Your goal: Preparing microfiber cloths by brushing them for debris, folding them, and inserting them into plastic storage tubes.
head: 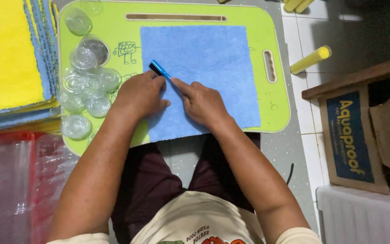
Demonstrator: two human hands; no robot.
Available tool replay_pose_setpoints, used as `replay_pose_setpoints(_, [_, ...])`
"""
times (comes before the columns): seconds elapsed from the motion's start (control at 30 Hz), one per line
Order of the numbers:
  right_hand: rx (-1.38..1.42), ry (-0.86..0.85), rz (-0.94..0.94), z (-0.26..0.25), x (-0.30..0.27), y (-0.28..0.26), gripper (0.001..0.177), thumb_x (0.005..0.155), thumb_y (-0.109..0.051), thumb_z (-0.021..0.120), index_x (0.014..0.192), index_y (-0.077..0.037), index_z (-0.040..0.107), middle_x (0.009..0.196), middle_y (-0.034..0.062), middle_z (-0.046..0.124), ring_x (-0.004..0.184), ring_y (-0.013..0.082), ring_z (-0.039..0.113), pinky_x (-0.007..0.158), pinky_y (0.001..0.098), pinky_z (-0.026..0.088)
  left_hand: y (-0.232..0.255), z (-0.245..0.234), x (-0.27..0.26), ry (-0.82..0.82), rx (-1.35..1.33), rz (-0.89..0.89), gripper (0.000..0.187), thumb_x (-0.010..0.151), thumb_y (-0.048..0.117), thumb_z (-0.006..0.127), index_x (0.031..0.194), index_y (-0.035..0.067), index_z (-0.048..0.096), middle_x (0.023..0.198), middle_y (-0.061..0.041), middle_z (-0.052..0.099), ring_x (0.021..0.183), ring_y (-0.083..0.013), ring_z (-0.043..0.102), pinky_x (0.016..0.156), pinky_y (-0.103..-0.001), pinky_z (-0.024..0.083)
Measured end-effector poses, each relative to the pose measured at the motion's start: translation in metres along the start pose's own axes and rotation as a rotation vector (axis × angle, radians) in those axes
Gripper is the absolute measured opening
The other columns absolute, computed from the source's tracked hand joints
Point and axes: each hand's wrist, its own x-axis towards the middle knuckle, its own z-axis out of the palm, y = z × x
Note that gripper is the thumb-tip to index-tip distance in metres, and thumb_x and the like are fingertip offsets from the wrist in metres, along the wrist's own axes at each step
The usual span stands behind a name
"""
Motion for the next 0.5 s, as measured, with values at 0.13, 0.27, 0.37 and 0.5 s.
replay_pose_setpoints(0.13, [-0.066,-0.016,0.101,-0.014,-0.023,0.043,0.044,0.101,-0.027,0.05,0.142,-0.038,0.063,0.097,0.0136,0.07,0.099,0.0417,0.071,0.087,0.057,0.056,0.001,-0.004,-0.004,-0.014,0.004,-0.038,0.043,0.082,0.041,0.079,0.115,0.014,0.073,0.13,-0.017,0.066,0.119,-0.0419,0.067,0.097,-0.054,0.055])
replay_pose_setpoints(0.27, [-0.151,0.042,0.209,-0.044,-0.061,0.112,0.043,0.103,-0.027,0.052,0.143,-0.036,0.063,0.098,0.0183,0.069,0.102,0.0446,0.068,0.089,0.0606,0.053,-0.002,0.004,0.002,0.0,0.021,-0.035,0.04,0.082,0.043,0.079,0.111,0.016,0.073,0.124,-0.014,0.068,0.115,-0.04,0.069,0.094,-0.052,0.056])
replay_pose_setpoints(0.37, [-0.129,0.106,0.35,-0.06,-0.084,0.157,0.046,0.104,-0.026,0.052,0.148,-0.033,0.061,0.112,0.0206,0.071,0.115,0.043,0.064,0.102,0.0558,0.05,-0.002,0.006,0.005,-0.025,0.05,-0.021,0.04,0.083,0.042,0.077,0.113,0.015,0.073,0.121,-0.015,0.069,0.112,-0.0401,0.07,0.093,-0.051,0.056])
replay_pose_setpoints(0.5, [-0.071,0.241,0.358,-0.065,-0.079,0.158,0.049,0.103,-0.022,0.053,0.151,-0.032,0.058,0.122,0.0187,0.07,0.118,0.0408,0.063,0.106,0.0525,0.048,0.002,0.001,0.008,-0.01,0.092,0.0,0.039,0.082,0.041,0.077,0.111,0.014,0.074,0.114,-0.015,0.071,0.106,-0.0405,0.072,0.089,-0.052,0.056])
